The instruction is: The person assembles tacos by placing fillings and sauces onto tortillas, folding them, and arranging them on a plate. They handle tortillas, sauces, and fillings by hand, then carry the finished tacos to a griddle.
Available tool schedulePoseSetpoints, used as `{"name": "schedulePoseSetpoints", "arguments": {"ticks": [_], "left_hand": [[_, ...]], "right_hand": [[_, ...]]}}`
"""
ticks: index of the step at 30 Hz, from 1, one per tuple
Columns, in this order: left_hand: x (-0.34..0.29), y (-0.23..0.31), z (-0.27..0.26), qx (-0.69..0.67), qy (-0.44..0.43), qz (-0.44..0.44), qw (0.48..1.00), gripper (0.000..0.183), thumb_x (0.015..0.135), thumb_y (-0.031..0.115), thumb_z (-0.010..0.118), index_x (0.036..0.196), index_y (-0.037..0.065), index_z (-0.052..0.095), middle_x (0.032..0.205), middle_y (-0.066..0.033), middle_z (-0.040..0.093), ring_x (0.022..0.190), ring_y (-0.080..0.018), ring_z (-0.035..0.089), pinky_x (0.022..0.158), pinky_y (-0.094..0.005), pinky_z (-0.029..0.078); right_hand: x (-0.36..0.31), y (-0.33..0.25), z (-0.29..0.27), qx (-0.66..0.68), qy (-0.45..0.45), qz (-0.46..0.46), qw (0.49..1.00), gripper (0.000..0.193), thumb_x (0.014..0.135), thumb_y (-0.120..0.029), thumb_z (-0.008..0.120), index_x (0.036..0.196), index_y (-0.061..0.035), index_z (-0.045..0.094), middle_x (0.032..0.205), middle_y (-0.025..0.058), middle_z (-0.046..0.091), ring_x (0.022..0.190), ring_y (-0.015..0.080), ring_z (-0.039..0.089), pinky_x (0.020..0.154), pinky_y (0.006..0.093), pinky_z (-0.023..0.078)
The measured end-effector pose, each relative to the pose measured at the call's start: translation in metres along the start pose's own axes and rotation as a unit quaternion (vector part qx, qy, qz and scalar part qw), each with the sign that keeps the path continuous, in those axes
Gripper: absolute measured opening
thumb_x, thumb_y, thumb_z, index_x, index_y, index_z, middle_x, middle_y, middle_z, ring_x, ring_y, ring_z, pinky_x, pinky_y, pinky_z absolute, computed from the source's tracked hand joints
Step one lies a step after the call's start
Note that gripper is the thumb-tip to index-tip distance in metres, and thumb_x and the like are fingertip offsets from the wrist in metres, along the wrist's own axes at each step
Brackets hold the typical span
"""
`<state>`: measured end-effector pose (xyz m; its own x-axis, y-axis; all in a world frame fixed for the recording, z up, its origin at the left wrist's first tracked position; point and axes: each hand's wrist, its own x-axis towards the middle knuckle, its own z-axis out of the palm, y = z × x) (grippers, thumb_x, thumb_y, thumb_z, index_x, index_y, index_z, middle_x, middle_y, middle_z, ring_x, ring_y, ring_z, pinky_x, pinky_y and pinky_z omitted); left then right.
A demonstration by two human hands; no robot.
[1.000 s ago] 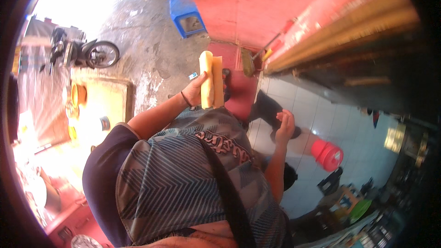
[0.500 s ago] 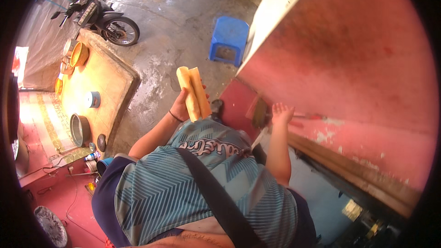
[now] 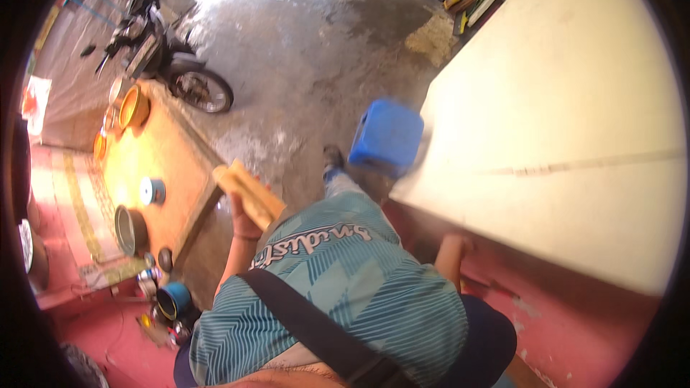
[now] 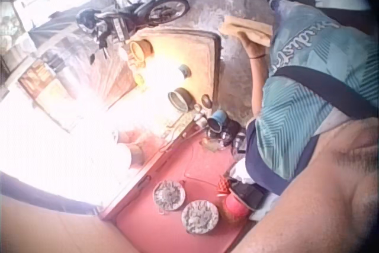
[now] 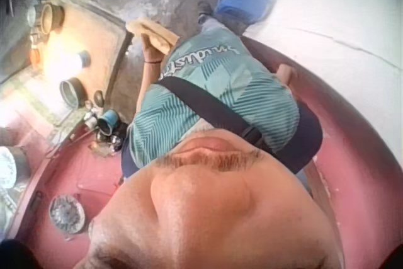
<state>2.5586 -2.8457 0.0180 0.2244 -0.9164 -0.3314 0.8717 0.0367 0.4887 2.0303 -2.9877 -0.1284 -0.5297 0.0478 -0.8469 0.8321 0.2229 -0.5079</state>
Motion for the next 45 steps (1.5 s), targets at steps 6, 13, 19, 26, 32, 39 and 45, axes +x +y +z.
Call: {"name": "schedulePoseSetpoints", "arguments": {"ticks": [6, 13, 19, 26, 32, 39, 45], "left_hand": [[0.203, 0.058, 0.012, 0.069, -0.016, -0.019, 0.997, 0.080, 0.085, 0.054, 0.068, 0.147, 0.021, 0.032, 0.136, -0.0038, 0.050, 0.118, -0.0298, 0.055, 0.101, -0.0532, 0.044], [0.417, 0.071, 0.109, 0.022, -0.124, -0.098, 0.987, 0.076, 0.087, 0.055, 0.065, 0.146, 0.021, 0.033, 0.136, -0.0035, 0.050, 0.120, -0.0289, 0.053, 0.101, -0.0531, 0.044], [0.555, 0.049, 0.167, 0.054, -0.149, -0.198, 0.967, 0.077, 0.086, 0.060, 0.061, 0.144, 0.017, 0.036, 0.134, -0.0022, 0.050, 0.120, -0.0280, 0.053, 0.100, -0.0524, 0.045], [0.718, 0.003, 0.249, 0.103, -0.220, -0.340, 0.909, 0.078, 0.085, 0.058, 0.065, 0.138, 0.006, 0.041, 0.124, -0.0121, 0.057, 0.116, -0.0298, 0.056, 0.099, -0.0494, 0.046], [0.839, -0.086, 0.343, 0.112, -0.252, -0.403, 0.873, 0.076, 0.085, 0.056, 0.066, 0.141, 0.011, 0.039, 0.131, -0.0084, 0.052, 0.120, -0.0302, 0.053, 0.102, -0.0500, 0.044], [0.933, -0.169, 0.472, 0.117, -0.265, -0.434, 0.853, 0.078, 0.084, 0.063, 0.064, 0.139, 0.013, 0.042, 0.123, -0.0136, 0.056, 0.114, -0.0322, 0.055, 0.098, -0.0516, 0.046], [1.028, -0.219, 0.534, 0.122, -0.207, -0.409, 0.880, 0.066, 0.093, 0.055, 0.056, 0.140, 0.011, 0.041, 0.128, -0.0132, 0.054, 0.119, -0.0293, 0.054, 0.099, -0.0477, 0.047]], "right_hand": [[0.007, 0.073, 0.131, -0.196, -0.079, -0.023, 0.977, 0.059, 0.096, -0.051, 0.048, 0.129, -0.0023, 0.050, 0.119, 0.0143, 0.059, 0.102, 0.0252, 0.059, 0.084, 0.0415, 0.049], [-0.075, 0.125, 0.319, -0.472, -0.334, -0.176, 0.797, 0.058, 0.096, -0.051, 0.047, 0.127, -0.0027, 0.052, 0.119, 0.0152, 0.060, 0.103, 0.0256, 0.059, 0.084, 0.0416, 0.049], [-0.099, 0.132, 0.408, -0.536, -0.370, -0.230, 0.724, 0.057, 0.096, -0.051, 0.047, 0.125, -0.0030, 0.054, 0.119, 0.0159, 0.060, 0.104, 0.0259, 0.059, 0.084, 0.0417, 0.049], [-0.072, 0.129, 0.382, -0.580, -0.247, -0.161, 0.759, 0.056, 0.096, -0.051, 0.046, 0.122, -0.0035, 0.057, 0.119, 0.0168, 0.061, 0.105, 0.0263, 0.059, 0.084, 0.0418, 0.048], [-0.043, 0.117, 0.393, -0.563, -0.196, -0.106, 0.796, 0.055, 0.096, -0.052, 0.046, 0.120, -0.0038, 0.059, 0.119, 0.0175, 0.061, 0.105, 0.0266, 0.060, 0.085, 0.0419, 0.048], [-0.088, -0.072, 0.741, -0.402, -0.295, -0.351, 0.793, 0.028, 0.089, -0.033, 0.068, 0.092, -0.0046, 0.065, 0.077, 0.0078, 0.065, 0.074, 0.0193, 0.063, 0.068, 0.0345, 0.049], [-0.276, -0.201, 0.956, -0.308, -0.560, -0.401, 0.656, 0.025, 0.091, -0.023, 0.067, 0.107, -0.0058, 0.058, 0.085, 0.0026, 0.058, 0.078, 0.0132, 0.057, 0.070, 0.0292, 0.048]]}}
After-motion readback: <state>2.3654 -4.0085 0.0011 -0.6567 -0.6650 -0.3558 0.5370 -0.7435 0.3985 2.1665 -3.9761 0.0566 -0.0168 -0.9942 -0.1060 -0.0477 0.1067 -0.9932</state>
